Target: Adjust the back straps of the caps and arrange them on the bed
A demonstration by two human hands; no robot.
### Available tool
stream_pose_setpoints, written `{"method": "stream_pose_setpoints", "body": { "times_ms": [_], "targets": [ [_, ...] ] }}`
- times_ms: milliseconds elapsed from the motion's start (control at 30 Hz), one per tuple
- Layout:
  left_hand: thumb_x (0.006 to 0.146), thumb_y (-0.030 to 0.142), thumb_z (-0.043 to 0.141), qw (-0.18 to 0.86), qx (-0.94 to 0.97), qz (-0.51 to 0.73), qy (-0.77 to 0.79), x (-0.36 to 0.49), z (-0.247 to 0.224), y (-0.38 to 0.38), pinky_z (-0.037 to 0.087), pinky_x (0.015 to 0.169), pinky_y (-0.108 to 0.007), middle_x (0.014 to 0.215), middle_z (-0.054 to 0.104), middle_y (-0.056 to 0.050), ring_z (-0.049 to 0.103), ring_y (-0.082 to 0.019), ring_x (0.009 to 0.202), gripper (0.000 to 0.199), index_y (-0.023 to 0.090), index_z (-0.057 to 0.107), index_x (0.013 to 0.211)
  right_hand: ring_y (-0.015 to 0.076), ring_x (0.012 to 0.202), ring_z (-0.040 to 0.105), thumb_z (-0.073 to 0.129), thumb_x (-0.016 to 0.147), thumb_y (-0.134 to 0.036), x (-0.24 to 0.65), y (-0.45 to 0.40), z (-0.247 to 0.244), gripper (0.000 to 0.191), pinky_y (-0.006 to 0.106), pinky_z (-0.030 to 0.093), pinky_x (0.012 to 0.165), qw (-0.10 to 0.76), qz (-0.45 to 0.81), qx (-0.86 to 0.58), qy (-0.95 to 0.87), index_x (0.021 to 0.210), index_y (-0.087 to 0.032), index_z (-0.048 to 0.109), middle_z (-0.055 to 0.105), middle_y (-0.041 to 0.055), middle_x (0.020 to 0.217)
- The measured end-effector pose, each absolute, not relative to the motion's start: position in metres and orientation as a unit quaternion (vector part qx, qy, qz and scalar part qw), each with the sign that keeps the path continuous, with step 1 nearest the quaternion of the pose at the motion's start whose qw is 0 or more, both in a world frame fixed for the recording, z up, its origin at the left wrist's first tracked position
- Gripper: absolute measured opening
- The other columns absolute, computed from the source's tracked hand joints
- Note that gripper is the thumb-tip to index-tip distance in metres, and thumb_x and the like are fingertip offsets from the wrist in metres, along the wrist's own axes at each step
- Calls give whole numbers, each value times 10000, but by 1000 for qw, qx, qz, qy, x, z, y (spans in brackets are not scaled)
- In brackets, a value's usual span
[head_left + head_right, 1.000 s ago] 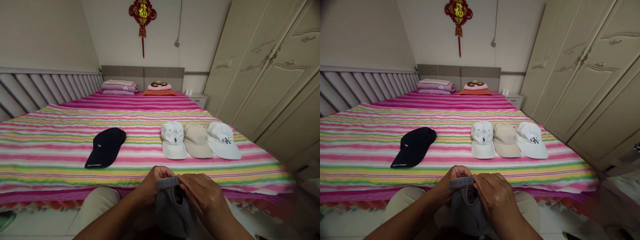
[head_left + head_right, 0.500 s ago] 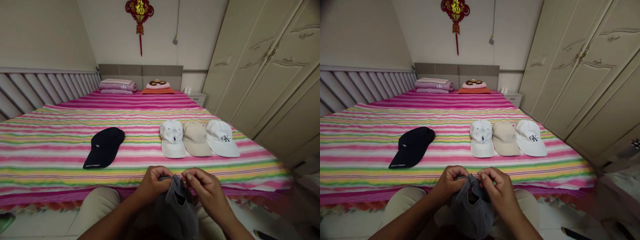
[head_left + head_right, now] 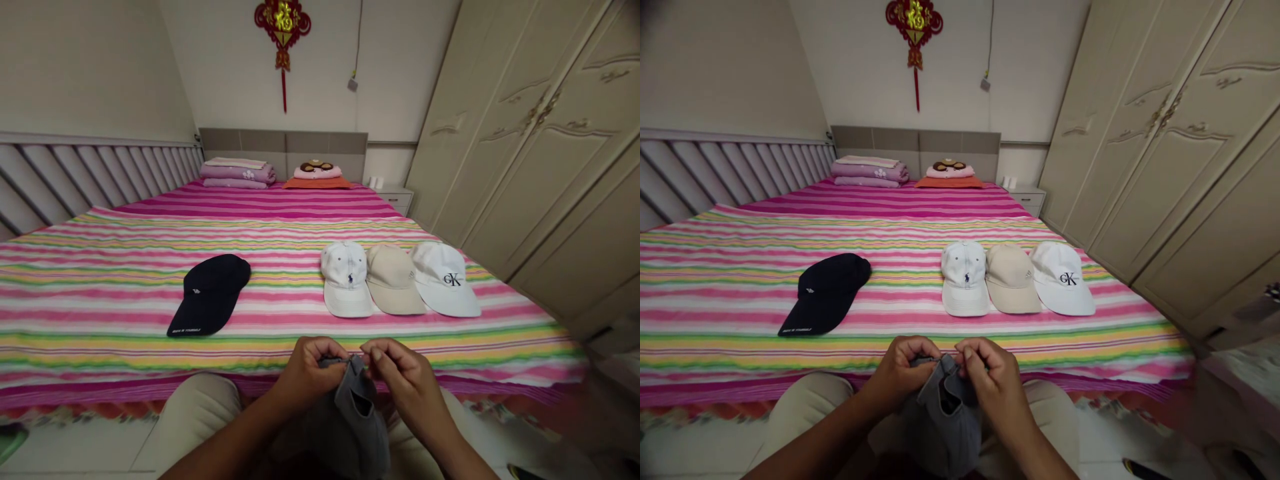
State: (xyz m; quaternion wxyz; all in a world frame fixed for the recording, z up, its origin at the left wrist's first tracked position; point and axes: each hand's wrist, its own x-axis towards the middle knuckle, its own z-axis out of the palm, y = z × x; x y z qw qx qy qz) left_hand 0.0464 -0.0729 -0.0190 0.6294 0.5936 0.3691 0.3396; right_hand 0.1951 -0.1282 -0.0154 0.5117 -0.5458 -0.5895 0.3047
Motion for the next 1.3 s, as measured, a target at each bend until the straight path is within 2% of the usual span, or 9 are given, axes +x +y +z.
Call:
{"method": "stream_pose_setpoints", "body": {
  "times_ms": [133,400,667,800,933,1033,1100,1200,1300],
  "targets": [
    [528,185,670,654,571,350,351,45,-23,-70,336,471,-188,516,559,16,436,-65,470,104,117,604,571,165,777,580,447,814,-125,196,-138,-8,355,278,465,646,391,39,-473,-788,1162,-190,483,624,86,901],
    [526,207,694,743,467,338,342,47,-28,-74,324,444,-183,486,550,21,432,-54,427,146,117,588,573,177,703,585,507,768,-55,191,-139,-24,299,303,445,636,385,-180,-439,-792,1063,-108,519,656,101,818],
    [532,205,704,763,463,342,295,47,-30,-74,339,483,-190,531,596,-2,477,-70,470,148,117,602,591,129,472,533,421,832,-298,187,-130,-26,188,227,425,450,547,323,-554,-538,796,-171,554,571,-4,526],
    [542,223,710,759,461,355,290,47,-33,-73,350,507,-190,546,601,0,491,-72,495,155,120,605,592,163,628,574,472,791,-264,190,-136,-21,272,265,463,538,552,272,-522,-590,1051,-196,517,611,33,701],
    [518,229,726,769,457,339,292,46,-37,-73,326,471,-182,516,576,10,468,-63,461,180,120,607,598,182,698,579,519,764,-258,196,-134,-17,96,291,463,628,534,194,-520,-638,778,-197,592,628,58,755],
    [504,248,732,788,438,322,288,45,-37,-73,326,450,-190,498,570,7,463,-69,434,201,122,605,597,124,488,511,466,809,-344,199,-127,-18,170,236,429,490,630,308,-542,-463,721,-204,504,571,-15,571],
    [492,231,738,788,441,330,274,45,-36,-73,352,472,-199,528,590,-3,489,-83,462,201,123,609,602,123,560,539,467,806,-383,200,-123,-20,186,240,442,557,651,367,-525,-408,764,-204,499,599,-9,648],
    [470,177,745,769,464,348,268,45,-34,-73,352,488,-189,534,590,3,487,-76,482,189,120,612,590,148,747,546,552,754,-379,199,-125,-22,205,249,414,679,565,414,-511,-499,801,-179,552,605,23,775],
    [456,184,754,786,435,346,271,43,-34,-72,328,461,-174,497,556,19,452,-59,455,202,114,605,573,98,535,436,601,709,-387,197,-128,-25,256,210,332,507,484,489,-479,-545,633,-159,514,490,-30,565]
  ]
}}
